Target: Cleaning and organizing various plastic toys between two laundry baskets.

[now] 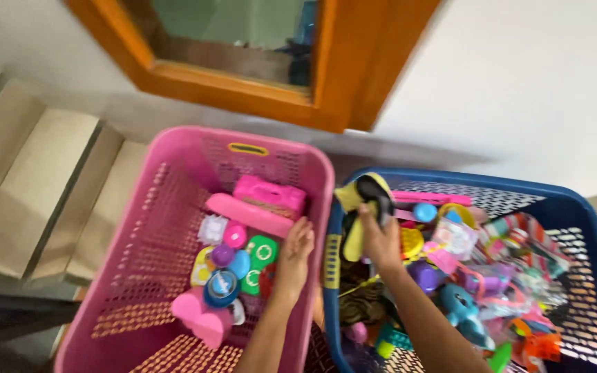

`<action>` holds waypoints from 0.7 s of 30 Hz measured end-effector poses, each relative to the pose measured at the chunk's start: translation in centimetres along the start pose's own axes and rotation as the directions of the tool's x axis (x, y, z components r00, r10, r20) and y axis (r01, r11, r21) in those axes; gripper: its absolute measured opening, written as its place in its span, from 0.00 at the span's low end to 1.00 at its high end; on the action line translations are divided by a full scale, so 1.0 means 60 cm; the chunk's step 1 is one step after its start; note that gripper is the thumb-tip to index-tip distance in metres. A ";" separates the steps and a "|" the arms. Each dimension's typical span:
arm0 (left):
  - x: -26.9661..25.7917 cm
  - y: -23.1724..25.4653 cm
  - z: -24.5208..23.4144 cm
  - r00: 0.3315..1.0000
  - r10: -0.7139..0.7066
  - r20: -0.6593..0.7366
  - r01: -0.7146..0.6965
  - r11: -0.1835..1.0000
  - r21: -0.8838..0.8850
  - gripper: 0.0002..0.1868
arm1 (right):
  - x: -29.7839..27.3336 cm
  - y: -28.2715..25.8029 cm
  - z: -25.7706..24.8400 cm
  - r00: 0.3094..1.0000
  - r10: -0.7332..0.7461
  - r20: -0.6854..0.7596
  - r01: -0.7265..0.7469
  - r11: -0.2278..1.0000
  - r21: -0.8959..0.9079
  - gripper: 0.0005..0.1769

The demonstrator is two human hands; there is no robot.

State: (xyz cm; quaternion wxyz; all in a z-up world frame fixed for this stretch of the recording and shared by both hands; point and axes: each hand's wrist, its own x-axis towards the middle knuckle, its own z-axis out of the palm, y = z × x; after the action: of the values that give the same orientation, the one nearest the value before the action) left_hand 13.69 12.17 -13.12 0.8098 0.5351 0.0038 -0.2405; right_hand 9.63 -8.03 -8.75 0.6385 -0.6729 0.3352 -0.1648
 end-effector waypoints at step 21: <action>0.196 -0.269 0.259 0.881 0.115 0.460 -0.394 -0.362 0.845 0.16 | -0.001 0.109 -0.477 0.967 -0.236 0.101 0.237 0.670 -0.703 0.35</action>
State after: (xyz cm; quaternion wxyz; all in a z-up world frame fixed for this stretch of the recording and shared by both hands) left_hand 13.82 -10.89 -23.56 0.0825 0.9205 -0.3818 0.0005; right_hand -10.58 -29.14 -11.38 0.3035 -0.9041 0.2824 -0.1037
